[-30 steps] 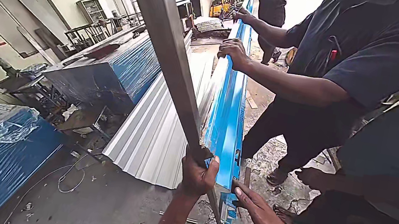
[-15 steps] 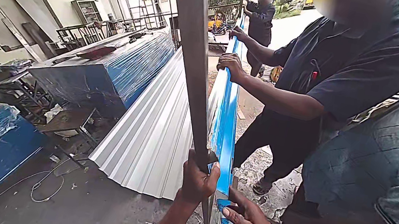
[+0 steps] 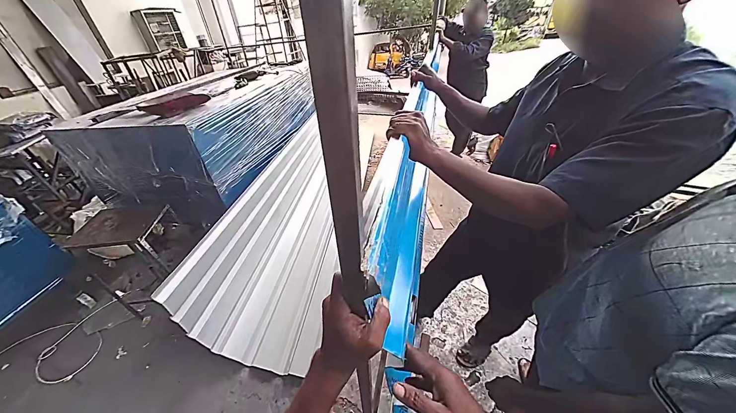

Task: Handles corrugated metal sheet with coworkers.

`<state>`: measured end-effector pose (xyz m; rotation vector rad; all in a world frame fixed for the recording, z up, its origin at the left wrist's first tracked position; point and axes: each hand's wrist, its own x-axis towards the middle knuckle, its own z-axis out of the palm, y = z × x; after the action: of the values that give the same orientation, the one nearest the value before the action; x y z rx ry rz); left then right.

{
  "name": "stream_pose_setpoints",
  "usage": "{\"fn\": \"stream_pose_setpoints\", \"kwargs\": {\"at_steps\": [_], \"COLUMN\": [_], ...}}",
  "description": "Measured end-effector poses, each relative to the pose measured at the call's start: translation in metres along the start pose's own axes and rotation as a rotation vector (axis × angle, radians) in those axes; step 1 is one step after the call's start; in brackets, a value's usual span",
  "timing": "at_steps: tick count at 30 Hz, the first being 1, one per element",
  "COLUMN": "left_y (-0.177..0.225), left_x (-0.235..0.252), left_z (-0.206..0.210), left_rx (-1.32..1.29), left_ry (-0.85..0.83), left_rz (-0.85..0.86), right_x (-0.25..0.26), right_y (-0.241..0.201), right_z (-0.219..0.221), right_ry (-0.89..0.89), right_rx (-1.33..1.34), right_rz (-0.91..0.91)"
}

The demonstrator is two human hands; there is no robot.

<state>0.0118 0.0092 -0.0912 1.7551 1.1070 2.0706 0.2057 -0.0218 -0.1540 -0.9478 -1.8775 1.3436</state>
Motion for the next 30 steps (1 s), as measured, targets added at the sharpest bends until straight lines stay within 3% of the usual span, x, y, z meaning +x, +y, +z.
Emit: {"fn": "stream_pose_setpoints", "kwargs": {"at_steps": [12,16,19,22,24,26,30], "left_y": [0.023,0.025,0.010,-0.016,-0.037,-0.060,-0.082], "left_x": [-0.011,-0.042,-0.088,-0.160,-0.216,-0.283,-0.422], "left_z": [-0.001,-0.016,-0.038,-0.057,-0.070,-0.084,-0.124], "left_rx": [0.304,0.196,0.190,0.267,0.366,0.485,0.583], "left_ry": [0.078,0.033,0.106,0.212,0.171,0.009,-0.536], "left_rz": [-0.174,-0.147,-0.153,-0.374,-0.625,-0.923,-1.470], "right_x": [0.008,0.007,0.009,0.009,0.009,0.010,0.012], "right_y": [0.015,0.016,0.014,0.016,0.018,0.020,0.022], "right_z": [-0.017,-0.023,-0.028,-0.030,-0.031,-0.030,-0.029], "right_ry": [-0.108,-0.167,-0.191,-0.208,-0.204,-0.196,-0.185], "right_rx": [0.044,0.040,0.016,0.024,0.032,0.036,0.056], "right_rz": [-0.087,-0.110,-0.103,-0.104,-0.101,-0.102,-0.118]}}
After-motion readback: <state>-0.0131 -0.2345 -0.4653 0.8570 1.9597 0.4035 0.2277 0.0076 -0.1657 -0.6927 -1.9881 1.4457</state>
